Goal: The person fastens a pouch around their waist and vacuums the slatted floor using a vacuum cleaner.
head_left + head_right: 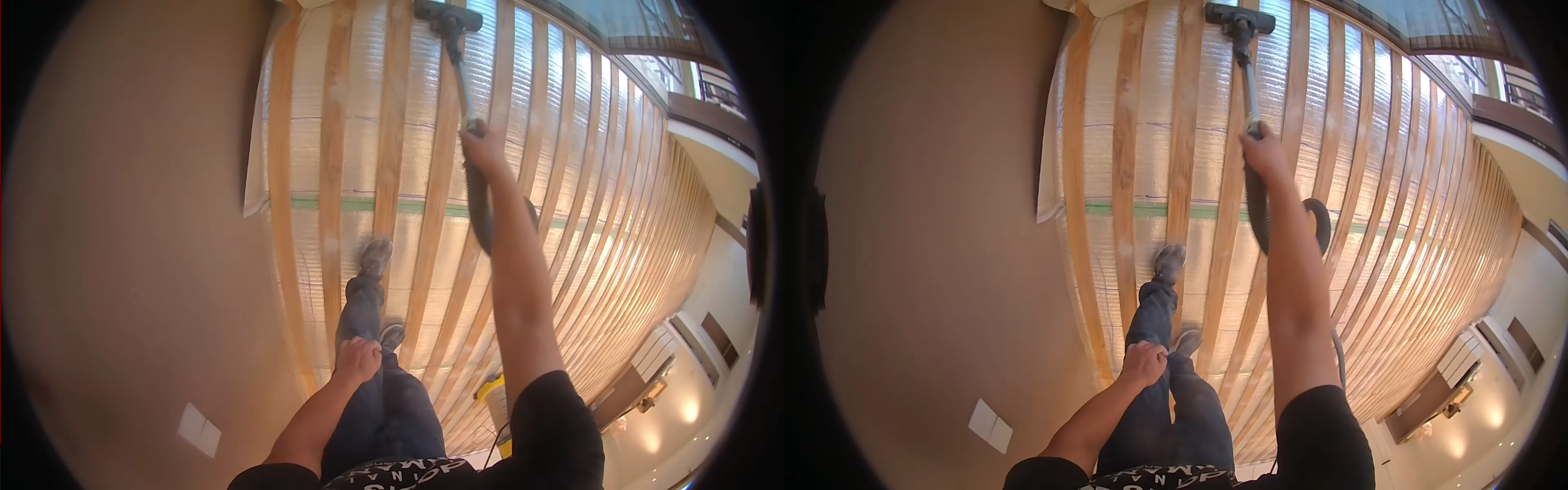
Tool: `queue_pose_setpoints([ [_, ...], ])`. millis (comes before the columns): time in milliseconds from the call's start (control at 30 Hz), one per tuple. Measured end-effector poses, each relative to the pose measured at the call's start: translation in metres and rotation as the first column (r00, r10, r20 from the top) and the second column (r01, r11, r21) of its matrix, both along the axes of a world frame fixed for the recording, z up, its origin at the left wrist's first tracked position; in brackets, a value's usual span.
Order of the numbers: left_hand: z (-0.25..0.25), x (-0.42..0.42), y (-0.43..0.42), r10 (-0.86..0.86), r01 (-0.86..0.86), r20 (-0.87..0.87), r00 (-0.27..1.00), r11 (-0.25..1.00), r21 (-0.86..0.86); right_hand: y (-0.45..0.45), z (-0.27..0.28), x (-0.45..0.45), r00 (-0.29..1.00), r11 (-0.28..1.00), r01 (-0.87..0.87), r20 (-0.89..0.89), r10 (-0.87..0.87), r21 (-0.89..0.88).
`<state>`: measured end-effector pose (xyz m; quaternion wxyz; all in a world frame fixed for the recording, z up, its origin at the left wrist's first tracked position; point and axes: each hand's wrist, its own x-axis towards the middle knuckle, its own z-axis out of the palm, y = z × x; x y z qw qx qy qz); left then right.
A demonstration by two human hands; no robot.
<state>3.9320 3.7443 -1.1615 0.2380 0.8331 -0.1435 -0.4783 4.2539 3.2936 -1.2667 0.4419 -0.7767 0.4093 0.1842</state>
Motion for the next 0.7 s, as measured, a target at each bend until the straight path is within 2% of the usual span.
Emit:
queue_pose_setpoints([
  [67, 0.002, -0.001, 0.001, -0.02, 0.02, 0.017, 1.0, 1.0, -0.003, 0.022, -0.007, -0.043, 0.997, 0.996, -0.043, 0.055, 0.047, -0.075],
  [133, 0.005, -0.003, 0.0, -0.04, 0.04, 0.032, 0.999, 0.999, -0.003, 0.051, 0.022, -0.08, 0.999, 0.994, -0.042, -0.015, 0.041, -0.102],
  [200, 0.008, -0.006, 0.0, -0.066, 0.066, 0.044, 0.997, 0.998, 0.002, 0.07, 0.02, -0.131, 0.999, 0.991, -0.05, 0.005, 0.051, -0.123],
  [300, 0.011, -0.022, 0.002, -0.091, 0.089, 0.062, 0.994, 0.996, 0.031, 0.101, 0.041, -0.195, 0.988, 0.984, 0.105, -0.132, -0.086, 0.147],
  [400, 0.012, -0.05, 0.007, -0.088, 0.083, 0.092, 0.992, 0.995, 0.053, 0.128, 0.057, -0.264, 0.988, 0.999, -0.03, -0.155, 0.028, -0.01],
  [500, 0.009, -0.08, 0.014, -0.102, 0.098, 0.1, 0.99, 0.994, 0.048, 0.149, 0.032, -0.354, 0.988, 0.991, 0.072, -0.146, -0.055, 0.109],
  [600, 0.014, -0.11, 0.017, -0.115, 0.112, 0.14, 0.983, 0.993, 0.028, 0.174, 0.011, -0.456, 0.999, 1.0, -0.012, -0.051, 0.011, -0.008],
  [700, 0.013, -0.147, 0.02, -0.145, 0.134, 0.128, 0.981, 0.987, 0.091, 0.192, 0.047, -0.53, 0.981, 0.991, 0.052, -0.193, -0.026, 0.127],
])
